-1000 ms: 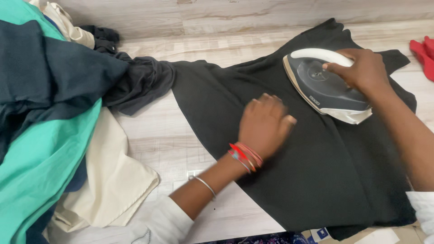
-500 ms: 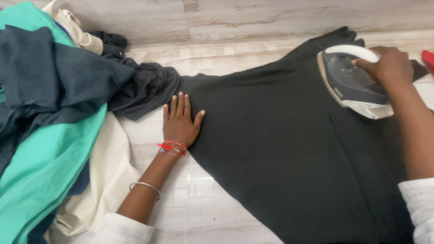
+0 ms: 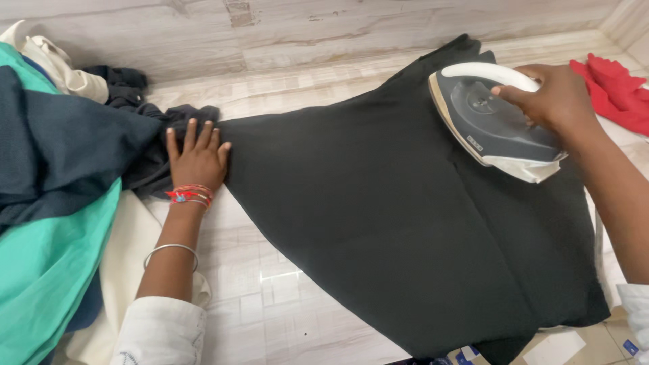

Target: The person irons a red garment on a table, then sets it aside. The person then lays out a black dress, smooths it, and irons it thoroughly on both sides, flipping it over to continue ironing. The person uses a steam iron throughout the process.

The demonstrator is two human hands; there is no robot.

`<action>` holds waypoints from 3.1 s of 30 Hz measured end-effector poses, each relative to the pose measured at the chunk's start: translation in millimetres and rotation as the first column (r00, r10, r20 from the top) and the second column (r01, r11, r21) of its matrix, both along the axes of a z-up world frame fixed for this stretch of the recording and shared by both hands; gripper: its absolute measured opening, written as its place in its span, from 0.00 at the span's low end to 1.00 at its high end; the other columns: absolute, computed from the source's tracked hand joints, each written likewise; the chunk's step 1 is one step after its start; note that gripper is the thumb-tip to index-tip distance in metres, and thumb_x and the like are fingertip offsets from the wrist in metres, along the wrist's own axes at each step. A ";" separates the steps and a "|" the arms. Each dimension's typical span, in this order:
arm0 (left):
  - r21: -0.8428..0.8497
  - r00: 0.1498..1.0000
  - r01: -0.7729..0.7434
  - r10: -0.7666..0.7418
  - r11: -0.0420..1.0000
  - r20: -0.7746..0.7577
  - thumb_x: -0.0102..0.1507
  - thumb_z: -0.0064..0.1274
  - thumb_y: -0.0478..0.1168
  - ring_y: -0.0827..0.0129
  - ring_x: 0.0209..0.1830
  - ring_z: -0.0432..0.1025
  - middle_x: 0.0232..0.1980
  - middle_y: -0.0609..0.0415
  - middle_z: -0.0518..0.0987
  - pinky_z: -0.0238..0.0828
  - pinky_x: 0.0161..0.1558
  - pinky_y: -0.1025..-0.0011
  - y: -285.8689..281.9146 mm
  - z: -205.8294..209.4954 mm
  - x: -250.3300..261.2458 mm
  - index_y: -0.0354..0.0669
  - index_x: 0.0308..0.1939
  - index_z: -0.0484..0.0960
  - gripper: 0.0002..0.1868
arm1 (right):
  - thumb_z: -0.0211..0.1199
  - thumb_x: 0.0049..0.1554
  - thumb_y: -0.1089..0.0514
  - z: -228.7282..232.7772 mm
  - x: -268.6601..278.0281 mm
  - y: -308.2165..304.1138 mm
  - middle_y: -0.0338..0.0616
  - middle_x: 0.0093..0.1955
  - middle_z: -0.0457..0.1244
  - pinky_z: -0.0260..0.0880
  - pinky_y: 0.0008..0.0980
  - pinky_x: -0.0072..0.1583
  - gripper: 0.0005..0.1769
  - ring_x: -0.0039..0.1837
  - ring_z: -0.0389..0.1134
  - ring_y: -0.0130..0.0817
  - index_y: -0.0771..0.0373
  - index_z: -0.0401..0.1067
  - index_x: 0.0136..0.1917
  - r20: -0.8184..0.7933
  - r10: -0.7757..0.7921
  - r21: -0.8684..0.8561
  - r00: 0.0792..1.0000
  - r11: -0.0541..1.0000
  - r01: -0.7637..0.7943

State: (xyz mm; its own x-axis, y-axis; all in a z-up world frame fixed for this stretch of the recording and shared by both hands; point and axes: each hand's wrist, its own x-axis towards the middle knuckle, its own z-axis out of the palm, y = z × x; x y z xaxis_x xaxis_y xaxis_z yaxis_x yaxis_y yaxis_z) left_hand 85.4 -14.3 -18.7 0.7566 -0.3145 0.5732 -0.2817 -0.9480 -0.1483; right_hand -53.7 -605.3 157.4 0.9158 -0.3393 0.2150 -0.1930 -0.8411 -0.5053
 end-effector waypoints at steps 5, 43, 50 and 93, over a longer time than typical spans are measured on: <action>0.017 0.994 -0.103 0.103 0.994 0.023 0.74 0.41 0.54 0.55 0.82 0.54 0.78 0.51 0.69 0.34 0.77 0.40 3.2 -0.2 -4.8 0.41 0.68 0.78 0.27 | 0.69 0.58 0.49 23.0 -33.2 35.7 0.43 0.34 0.63 0.58 0.34 0.34 0.26 0.32 0.62 0.28 0.58 0.75 0.68 -0.099 -0.019 0.173 0.995 0.984 0.036; -0.173 0.922 -0.085 0.011 0.981 -0.388 0.67 0.32 0.71 0.55 0.83 0.38 0.82 0.41 0.49 0.29 0.77 0.51 -38.2 11.8 -109.2 0.31 0.77 0.54 0.50 | 0.56 0.63 0.47 -18.3 3.2 137.7 0.44 0.41 0.68 0.70 0.36 0.45 0.28 0.38 0.68 0.32 0.58 0.67 0.73 -0.266 0.213 0.146 0.940 0.973 -0.180; -0.124 0.877 -0.118 0.045 0.985 -0.478 0.66 0.30 0.74 0.58 0.83 0.36 0.82 0.44 0.48 0.26 0.77 0.51 -34.3 14.6 -105.9 0.34 0.77 0.51 0.52 | 0.57 0.61 0.48 -15.5 23.7 151.7 0.45 0.39 0.66 0.69 0.37 0.43 0.29 0.37 0.65 0.31 0.58 0.67 0.73 -0.258 0.376 0.208 0.890 0.921 -0.329; 0.011 0.773 -0.129 0.108 0.992 -0.625 0.58 0.33 0.83 0.62 0.84 0.33 0.84 0.48 0.42 0.27 0.77 0.54 1.1 37.2 -98.4 0.38 0.79 0.44 0.63 | 0.67 0.53 0.54 -0.6 36.7 237.0 0.40 0.35 0.69 0.65 0.30 0.37 0.29 0.30 0.62 0.26 0.54 0.74 0.69 -0.231 0.599 0.346 0.767 0.787 -0.510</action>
State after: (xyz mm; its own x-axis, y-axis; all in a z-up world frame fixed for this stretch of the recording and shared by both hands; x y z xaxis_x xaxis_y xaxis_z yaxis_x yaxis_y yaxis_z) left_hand -13.1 -13.2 18.5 0.9815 -0.1892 -0.0289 -0.1876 -0.9810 0.0497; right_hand -17.0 -368.4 156.8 0.9592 0.2494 -0.1335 0.0847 -0.7035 -0.7056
